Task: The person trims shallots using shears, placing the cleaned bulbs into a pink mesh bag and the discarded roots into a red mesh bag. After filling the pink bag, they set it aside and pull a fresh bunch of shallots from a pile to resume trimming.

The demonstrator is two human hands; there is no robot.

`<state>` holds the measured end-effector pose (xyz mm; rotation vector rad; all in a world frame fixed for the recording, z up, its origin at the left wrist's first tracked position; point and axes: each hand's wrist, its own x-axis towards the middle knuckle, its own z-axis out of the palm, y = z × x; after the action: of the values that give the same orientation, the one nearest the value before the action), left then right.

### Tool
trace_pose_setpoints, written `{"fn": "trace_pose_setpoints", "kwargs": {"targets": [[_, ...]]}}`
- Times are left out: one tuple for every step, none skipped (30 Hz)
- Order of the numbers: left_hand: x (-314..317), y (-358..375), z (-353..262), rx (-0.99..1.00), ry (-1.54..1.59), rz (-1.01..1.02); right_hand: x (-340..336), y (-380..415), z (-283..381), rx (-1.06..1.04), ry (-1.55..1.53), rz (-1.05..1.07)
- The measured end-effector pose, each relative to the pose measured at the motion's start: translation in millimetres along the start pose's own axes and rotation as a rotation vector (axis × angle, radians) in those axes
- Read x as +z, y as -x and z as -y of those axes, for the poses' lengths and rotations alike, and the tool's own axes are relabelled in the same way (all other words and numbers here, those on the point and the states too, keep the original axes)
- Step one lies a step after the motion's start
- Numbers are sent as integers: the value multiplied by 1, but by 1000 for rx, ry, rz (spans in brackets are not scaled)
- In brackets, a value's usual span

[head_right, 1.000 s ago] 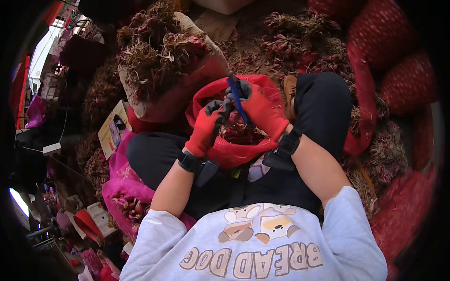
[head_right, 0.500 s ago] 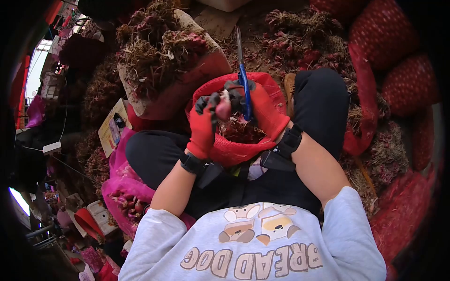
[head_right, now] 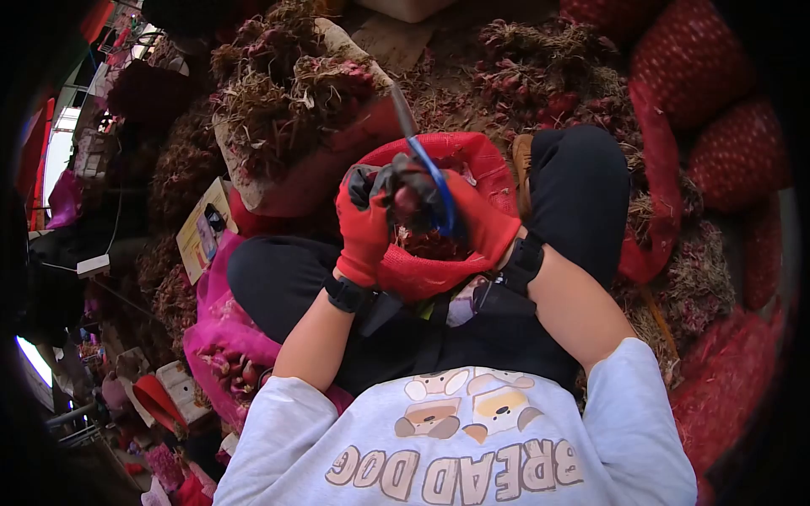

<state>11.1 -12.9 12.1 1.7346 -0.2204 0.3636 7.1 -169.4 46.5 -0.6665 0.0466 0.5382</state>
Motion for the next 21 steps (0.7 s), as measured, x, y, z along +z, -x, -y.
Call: {"fn": "trace_pose_setpoints", "kwargs": {"targets": [[1, 2, 10, 19, -26, -46, 13, 7, 4, -19, -78, 83], [1, 4, 17, -46, 30, -13, -4, 1, -2, -11, -169, 247], [-1, 5, 15, -113, 62, 27, -11, -1, -4, -30, -109, 176], [-2, 7, 12, -177, 92, 67, -17, -4, -5, -45, -47, 104], [-3, 3, -7, -108, 91, 141, -19, -7, 1, -164, 174, 31], [-4, 0, -26, -39, 95, 215, -21, -12, 11, -284, 396, -45], [-4, -2, -43, 112, -56, 298, -23, -14, 20, -409, 622, -133], [-7, -1, -37, 47, -227, 412, -22, -16, 23, -449, 579, -161], [-9, 1, -27, -20, -401, 518, -19, -17, 26, -489, 536, -189], [-7, 2, -17, -81, -293, 435, -13, -13, 28, -459, 483, -221], [-6, -4, -20, -144, -188, 350, -7, -10, 29, -425, 426, -251], [-6, -8, -25, -210, -88, 266, -7, -7, 30, -390, 386, -210], [-7, -10, -32, -425, 237, 207, -13, -3, 31, -304, 357, -90], [-12, -17, -40, -489, 366, 212, -22, 0, 34, -223, 324, 28], [-16, -21, -43, -547, 498, 218, -26, 1, 35, -146, 295, 146], [-15, -21, -43, -517, 474, 279, -31, -6, 20, -151, 356, -26], [-13, -19, -42, -490, 452, 338, -28, -5, 14, -113, 387, -83], [-10, -17, -41, -462, 432, 396, -25, -3, 10, -73, 420, -140], [-9, -14, -35, -499, 443, 395, -24, -2, 7, -34, 453, -196], [-8, -11, -30, -537, 453, 396, -26, -4, 0, -71, 416, -194], [-7, -9, -26, -577, 461, 398, -29, -4, -1, -66, 404, -175]]}}
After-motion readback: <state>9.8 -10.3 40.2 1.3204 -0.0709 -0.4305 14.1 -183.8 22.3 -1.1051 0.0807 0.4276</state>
